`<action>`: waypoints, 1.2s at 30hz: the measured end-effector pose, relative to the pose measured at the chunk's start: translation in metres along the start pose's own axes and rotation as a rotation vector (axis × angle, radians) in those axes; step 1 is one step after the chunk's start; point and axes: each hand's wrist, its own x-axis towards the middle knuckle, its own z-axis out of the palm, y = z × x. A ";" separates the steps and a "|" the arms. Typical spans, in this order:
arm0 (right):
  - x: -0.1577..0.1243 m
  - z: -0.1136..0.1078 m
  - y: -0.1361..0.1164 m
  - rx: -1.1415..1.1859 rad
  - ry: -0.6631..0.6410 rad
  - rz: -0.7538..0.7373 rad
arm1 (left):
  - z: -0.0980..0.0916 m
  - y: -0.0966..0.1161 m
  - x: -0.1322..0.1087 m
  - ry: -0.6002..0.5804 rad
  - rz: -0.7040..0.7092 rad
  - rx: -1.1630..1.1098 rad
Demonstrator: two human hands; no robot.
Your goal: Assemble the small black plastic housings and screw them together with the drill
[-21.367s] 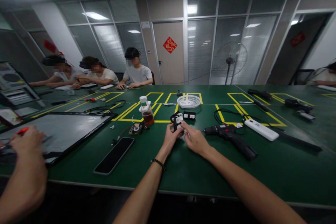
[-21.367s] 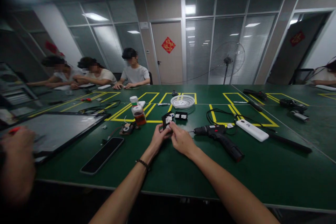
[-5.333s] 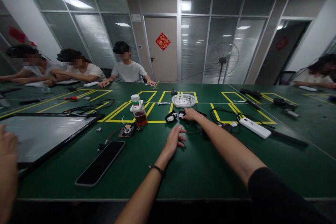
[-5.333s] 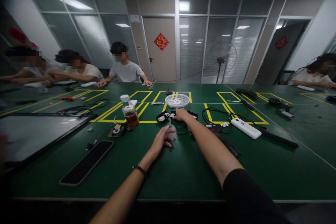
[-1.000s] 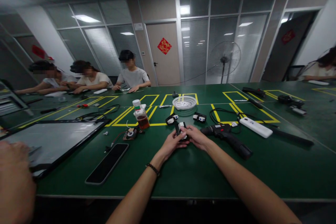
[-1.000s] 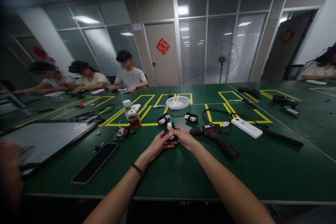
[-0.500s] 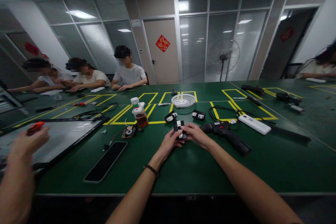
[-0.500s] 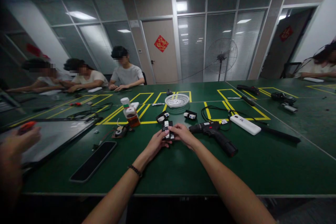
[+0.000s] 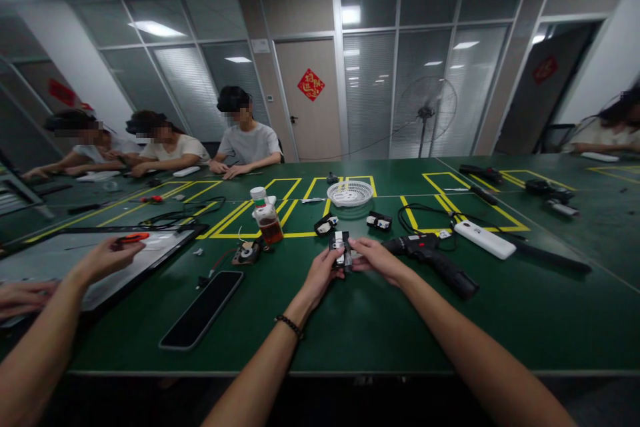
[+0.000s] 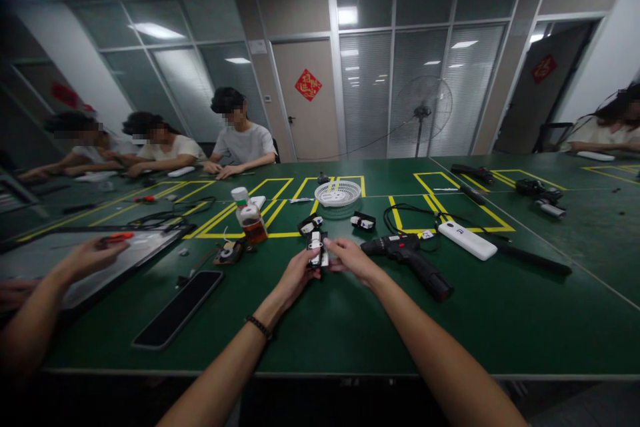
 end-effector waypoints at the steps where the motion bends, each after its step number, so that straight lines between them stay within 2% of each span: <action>1: -0.003 -0.005 -0.004 -0.049 0.008 -0.012 | 0.000 0.000 0.000 0.004 0.002 -0.003; 8: -0.033 -0.048 -0.037 -0.324 0.145 -0.194 | -0.001 0.000 -0.001 -0.006 -0.014 0.002; 11: -0.034 -0.044 -0.040 -0.480 0.195 -0.340 | -0.002 -0.001 -0.001 -0.012 -0.009 0.010; 14: -0.022 -0.026 -0.034 -0.566 0.177 -0.432 | -0.002 -0.004 0.001 -0.016 0.006 0.025; 18: 0.002 -0.002 -0.022 -0.541 0.133 -0.416 | -0.003 -0.008 0.003 -0.005 0.005 0.043; 21: 0.013 0.007 -0.014 -0.486 0.094 -0.370 | -0.002 -0.008 0.002 -0.004 0.023 0.059; 32: 0.019 0.003 0.004 -0.271 0.063 -0.302 | 0.000 -0.004 -0.001 -0.008 0.052 0.091; 36: 0.019 0.008 0.002 -0.246 0.043 -0.268 | -0.001 -0.006 0.001 0.018 0.053 0.109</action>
